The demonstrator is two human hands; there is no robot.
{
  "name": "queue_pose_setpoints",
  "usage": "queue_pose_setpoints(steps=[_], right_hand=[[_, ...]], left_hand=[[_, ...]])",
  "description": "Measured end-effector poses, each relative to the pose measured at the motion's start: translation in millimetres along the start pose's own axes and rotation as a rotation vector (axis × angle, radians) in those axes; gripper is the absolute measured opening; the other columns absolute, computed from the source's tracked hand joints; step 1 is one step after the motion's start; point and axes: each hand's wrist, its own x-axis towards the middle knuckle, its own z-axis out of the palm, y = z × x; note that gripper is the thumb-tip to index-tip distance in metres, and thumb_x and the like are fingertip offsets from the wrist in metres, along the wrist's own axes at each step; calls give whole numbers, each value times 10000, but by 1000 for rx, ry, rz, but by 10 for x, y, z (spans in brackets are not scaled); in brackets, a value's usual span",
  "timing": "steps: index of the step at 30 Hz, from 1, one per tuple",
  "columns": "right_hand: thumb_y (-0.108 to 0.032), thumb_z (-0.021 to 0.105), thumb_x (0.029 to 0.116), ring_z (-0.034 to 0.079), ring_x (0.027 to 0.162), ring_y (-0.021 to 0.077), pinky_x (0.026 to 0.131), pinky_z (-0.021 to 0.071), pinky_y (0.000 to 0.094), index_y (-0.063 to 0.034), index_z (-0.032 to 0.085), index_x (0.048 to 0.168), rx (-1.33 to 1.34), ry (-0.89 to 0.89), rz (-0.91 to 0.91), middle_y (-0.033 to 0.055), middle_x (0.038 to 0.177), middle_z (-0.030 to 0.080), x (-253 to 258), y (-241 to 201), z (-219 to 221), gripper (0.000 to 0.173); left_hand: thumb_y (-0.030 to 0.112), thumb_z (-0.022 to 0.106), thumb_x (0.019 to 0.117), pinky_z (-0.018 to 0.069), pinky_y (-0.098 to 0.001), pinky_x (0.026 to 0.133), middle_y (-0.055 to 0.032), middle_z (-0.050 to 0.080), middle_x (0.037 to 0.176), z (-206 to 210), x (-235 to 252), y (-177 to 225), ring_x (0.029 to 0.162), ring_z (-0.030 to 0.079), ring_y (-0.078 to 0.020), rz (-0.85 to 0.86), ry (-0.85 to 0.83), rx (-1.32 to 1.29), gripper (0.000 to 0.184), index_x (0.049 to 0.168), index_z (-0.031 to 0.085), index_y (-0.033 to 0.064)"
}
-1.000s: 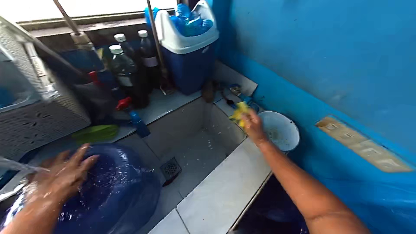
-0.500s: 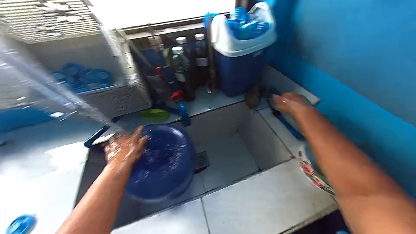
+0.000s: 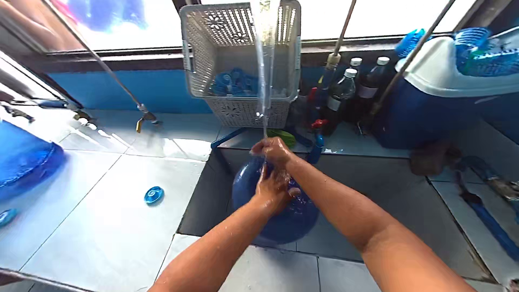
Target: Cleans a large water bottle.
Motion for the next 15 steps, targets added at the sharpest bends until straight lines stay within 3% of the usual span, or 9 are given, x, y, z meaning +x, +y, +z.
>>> queue_pose_setpoints(steps=[1,2,4,5,6,7,10,13,15], right_hand=[[83,473,979,690,839,165,811,576,336,96,672,1077,232,49,62,144,939,719,27,-147,104,223],[80,436,997,689,746,150,738,598,310,99,626,1065,436,92,126,124,873,696,13,-263,145,203],[57,394,1003,698,730,164,718,608,325,67,615,1091,608,133,169,108,880,698,-190,-312,75,238],[39,366,995,702,765,169,742,608,341,52,619,1123,592,135,132,107,930,707,-386,-240,-7,284],[14,354,997,711,794,167,767,616,351,33,625,1135,533,145,83,101,970,714,-635,-121,-113,304],[3,364,994,720,818,175,789,624,367,37,635,1126,449,174,36,107,992,721,-920,32,-235,304],[-16,416,955,744,857,209,825,635,393,96,679,1069,-4,316,56,156,979,742,-1927,663,-587,307],[31,454,994,703,1036,412,967,540,556,127,698,1124,-521,368,308,296,1092,711,-2948,1147,-824,293],[-46,467,1047,637,1151,516,1052,434,652,122,699,1163,-725,375,441,347,1157,680,-3450,1334,-817,310]], left_hand=[[542,329,1071,-39,-614,1247,-170,331,1646,-43,24,-82,1571,172,-336,-40,6,20,722,1578,353,29],[505,304,1083,-60,-614,1241,-203,259,1667,-78,31,-106,1578,113,-359,-54,-24,28,720,1596,284,0],[429,297,1097,-16,-575,1258,-180,242,1679,-55,-16,-87,1584,119,-321,35,-43,-16,650,1606,276,25],[445,339,1090,38,-563,1264,-165,293,1664,-32,-5,-142,1573,180,-310,84,-2,-48,639,1595,332,53],[502,419,1061,129,-564,1257,-145,387,1623,-20,48,-258,1538,284,-310,95,85,-66,643,1552,434,87],[549,484,1031,154,-572,1253,-144,391,1620,-51,118,-385,1527,301,-325,50,152,-68,683,1538,458,91],[571,418,1049,109,-601,1245,-240,190,1676,-139,206,-556,1561,147,-413,-138,145,-1,817,1587,276,-28],[555,409,1051,74,-593,1247,-152,197,1699,-36,180,-521,1581,127,-329,118,137,40,771,1616,267,50],[602,470,1016,142,-637,1227,-154,325,1653,-54,267,-596,1548,232,-373,68,224,30,787,1581,367,64]])
